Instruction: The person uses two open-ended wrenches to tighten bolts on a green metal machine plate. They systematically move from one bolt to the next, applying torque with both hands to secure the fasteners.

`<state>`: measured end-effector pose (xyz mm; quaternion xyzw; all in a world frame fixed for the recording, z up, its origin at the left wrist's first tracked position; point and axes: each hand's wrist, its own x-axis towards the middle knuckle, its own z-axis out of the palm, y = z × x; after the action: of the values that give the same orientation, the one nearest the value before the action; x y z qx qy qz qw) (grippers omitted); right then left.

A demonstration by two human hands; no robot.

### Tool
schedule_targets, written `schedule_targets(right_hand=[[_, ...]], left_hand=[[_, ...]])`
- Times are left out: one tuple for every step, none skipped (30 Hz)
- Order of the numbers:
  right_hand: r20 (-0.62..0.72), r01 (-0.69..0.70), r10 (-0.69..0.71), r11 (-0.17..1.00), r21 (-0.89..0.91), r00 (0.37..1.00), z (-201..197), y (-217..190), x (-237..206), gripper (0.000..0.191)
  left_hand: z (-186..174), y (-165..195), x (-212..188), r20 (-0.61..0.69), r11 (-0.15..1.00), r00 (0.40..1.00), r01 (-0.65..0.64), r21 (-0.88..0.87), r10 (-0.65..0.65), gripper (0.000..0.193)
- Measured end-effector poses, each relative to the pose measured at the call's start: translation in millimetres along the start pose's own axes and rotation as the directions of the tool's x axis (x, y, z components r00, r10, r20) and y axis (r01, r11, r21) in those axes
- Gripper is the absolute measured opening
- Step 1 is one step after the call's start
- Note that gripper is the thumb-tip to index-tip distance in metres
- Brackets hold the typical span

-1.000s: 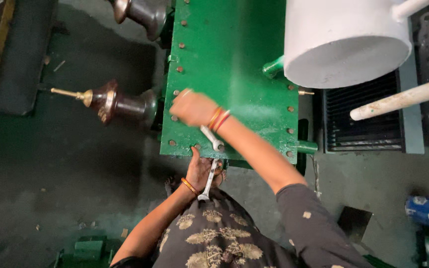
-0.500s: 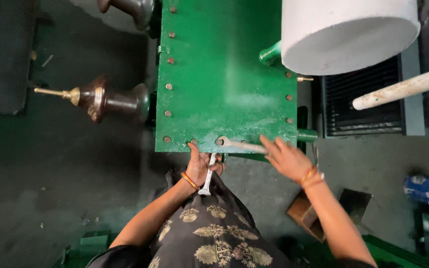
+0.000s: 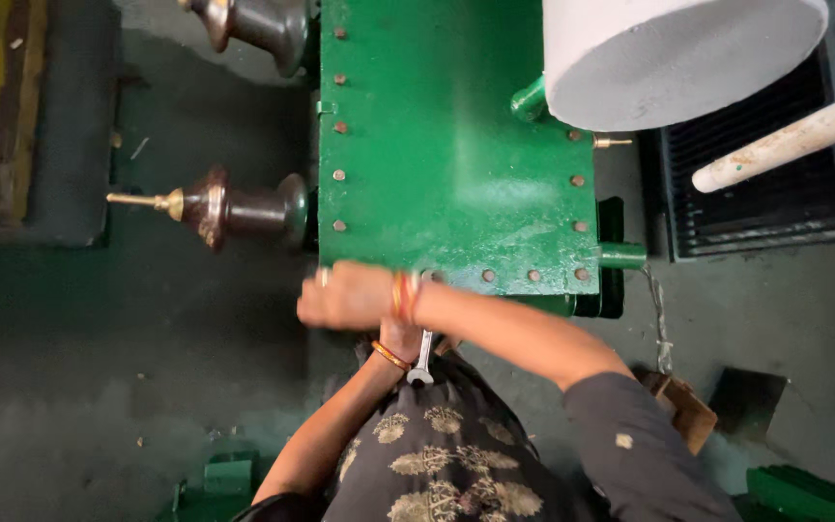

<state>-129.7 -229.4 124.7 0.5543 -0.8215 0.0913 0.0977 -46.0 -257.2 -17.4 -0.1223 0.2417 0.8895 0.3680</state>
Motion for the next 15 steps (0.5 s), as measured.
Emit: schedule_targets(right_hand=[[0.086, -0.054, 0.051, 0.998, 0.033, 0.995, -3, 27, 4, 0.008], [-0.048, -0.151, 0.16, 0.976, 0.155, 0.986, -6, 51, 8, 0.007], [-0.153, -0.154, 0.183, 0.971, 0.185, 0.971, -12, 74, 2, 0.019], [-0.029, -0.304, 0.311, 0.941, 0.146, 0.95, -19, 97, -7, 0.025], [0.075, -0.543, 0.538, 0.832, 0.112, 0.839, -27, 114, -21, 0.027], [0.147, -0.699, 0.689, 0.715, 0.02, 0.709, -41, 128, -35, 0.024], [0.148, -0.753, 0.749, 0.657, -0.042, 0.645, -49, 136, -62, 0.019], [-0.121, -0.657, 0.652, 0.754, 0.003, 0.748, -55, 139, -89, 0.024], [-0.044, -0.714, 0.713, 0.694, -0.091, 0.699, -62, 137, -115, 0.017], [-0.037, -0.75, 0.752, 0.651, -0.118, 0.658, -68, 126, -144, 0.02], [-0.066, -0.759, 0.758, 0.638, -0.132, 0.649, -73, 112, -169, 0.024], [-0.094, -0.767, 0.763, 0.624, -0.148, 0.639, -79, 94, -194, 0.028], [-0.011, -0.801, 0.809, 0.58, -0.148, 0.588, -85, 73, -217, 0.034], [0.072, -0.834, 0.847, 0.531, -0.149, 0.526, -90, 48, -238, 0.041], [0.154, -0.794, 0.826, 0.563, -0.23, 0.541, -90, 22, -251, 0.047]], left_hand=[[0, -1, 1, -0.03, 0.999, 0.998, -0.049, 0.017, 0.05, 0.076], [0, -2, 2, 0.014, 0.999, 1.0, -0.011, -0.038, 0.011, 0.081], [0, -2, 3, 0.062, 0.995, 0.998, 0.03, -0.091, -0.025, 0.086], [1, -2, 4, 0.113, 0.987, 0.992, 0.072, -0.143, -0.056, 0.093], [1, -1, 5, 0.115, 0.989, 0.992, 0.059, -0.135, -0.043, 0.092], [1, 0, 6, 0.118, 0.991, 0.992, 0.047, -0.125, -0.032, 0.092], [2, 0, 7, 0.12, 0.993, 0.992, 0.036, -0.114, -0.023, 0.091], [3, 1, 8, 0.116, 0.994, 0.993, 0.033, -0.108, -0.021, 0.092], [3, 1, 8, 0.108, 0.994, 0.994, 0.035, -0.103, -0.024, 0.093], [4, 0, 8, 0.101, 0.995, 0.994, 0.038, -0.097, -0.028, 0.094], [4, 0, 8, 0.09, 0.996, 0.996, 0.023, -0.081, -0.016, 0.092], [3, -2, 8, 0.079, 0.998, 0.997, 0.009, -0.066, -0.003, 0.09], [2, -4, 8, 0.066, 0.999, 0.998, -0.003, -0.05, 0.007, 0.088], [0, -6, 8, 0.064, 0.998, 0.998, -0.004, -0.068, 0.008, 0.088], [-2, -9, 9, 0.063, 0.997, 0.998, -0.001, -0.082, 0.006, 0.088]])
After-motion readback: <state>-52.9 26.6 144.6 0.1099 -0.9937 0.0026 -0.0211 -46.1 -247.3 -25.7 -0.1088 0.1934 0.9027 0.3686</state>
